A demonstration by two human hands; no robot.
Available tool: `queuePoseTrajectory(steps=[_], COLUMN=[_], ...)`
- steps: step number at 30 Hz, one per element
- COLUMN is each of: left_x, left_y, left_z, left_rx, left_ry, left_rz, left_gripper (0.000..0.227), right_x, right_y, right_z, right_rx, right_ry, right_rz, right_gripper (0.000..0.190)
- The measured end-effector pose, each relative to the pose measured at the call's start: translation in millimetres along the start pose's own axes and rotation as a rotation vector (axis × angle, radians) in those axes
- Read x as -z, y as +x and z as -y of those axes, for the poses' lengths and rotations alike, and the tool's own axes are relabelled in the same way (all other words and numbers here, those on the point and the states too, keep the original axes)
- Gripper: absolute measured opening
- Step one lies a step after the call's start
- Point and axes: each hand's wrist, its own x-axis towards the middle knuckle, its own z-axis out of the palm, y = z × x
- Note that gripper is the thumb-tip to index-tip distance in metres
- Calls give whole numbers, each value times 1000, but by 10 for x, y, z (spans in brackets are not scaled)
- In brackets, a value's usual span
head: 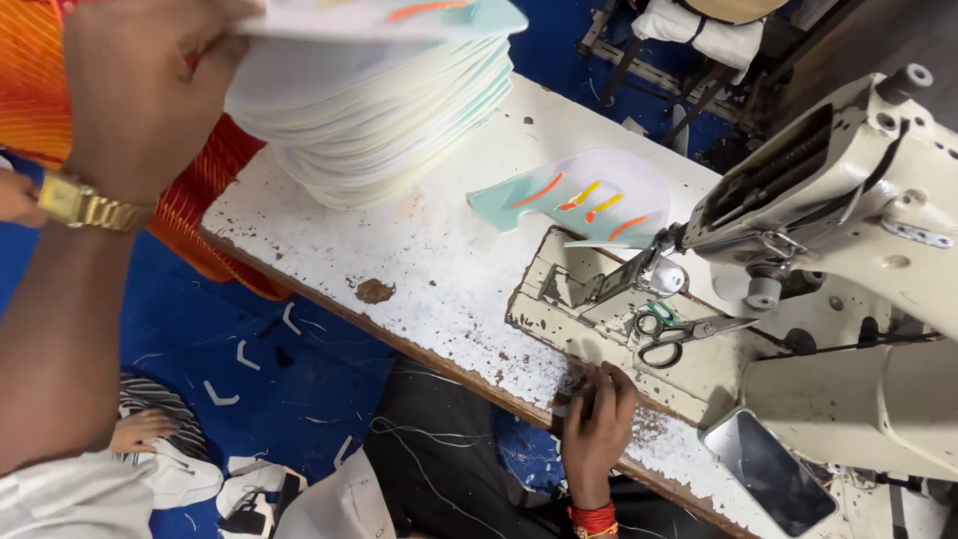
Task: The person operates a sewing machine to stitch the edges of light blue and white fabric pieces, likely face masks. They guide the fabric through the machine, cut the thread, and stack the finished items on the table.
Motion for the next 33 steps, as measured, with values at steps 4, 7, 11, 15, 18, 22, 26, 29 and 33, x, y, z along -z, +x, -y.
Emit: queuePoseTrajectory(steps=[4,7,11,15,18,22,26,29,33], left_x=[110,83,-379,-545,-621,-768,-1031,-1151,-1297], left_y=[-302,-774,-1807,-2297,-2145,-1272,-716,-476,-266], left_z=[-516,-1359,-2283,-2791,-2786,-2646,-2699,-2751,-2769], left_rx=[-137,-173,-275,-157,91,156,334,182,147], left_ry=[-1,-98,-428,-737,-890,-852,-996,-1320,-1267], left_rz=[-134,-69,27,124,159,41,581,340,336], left_gripper=[28,37,37,31,54,84,86,74,72], right_x=[-211,-70,10,-141,20,269,444,482,535], right_y=[-180,61,486,497,484,237,206,264,568], right_z=[-67,716,1100,819,833,865,780,643,623], right_rx=[28,-44,-563,-779,-675,-502,-546,-582,-588], right_ry=[54,566,1443,1366,1070,1002,984,946,856], right_rz=[74,234,458,352,390,341,287,159,191], right_gripper=[39,40,47,36,33,29,32,33,33])
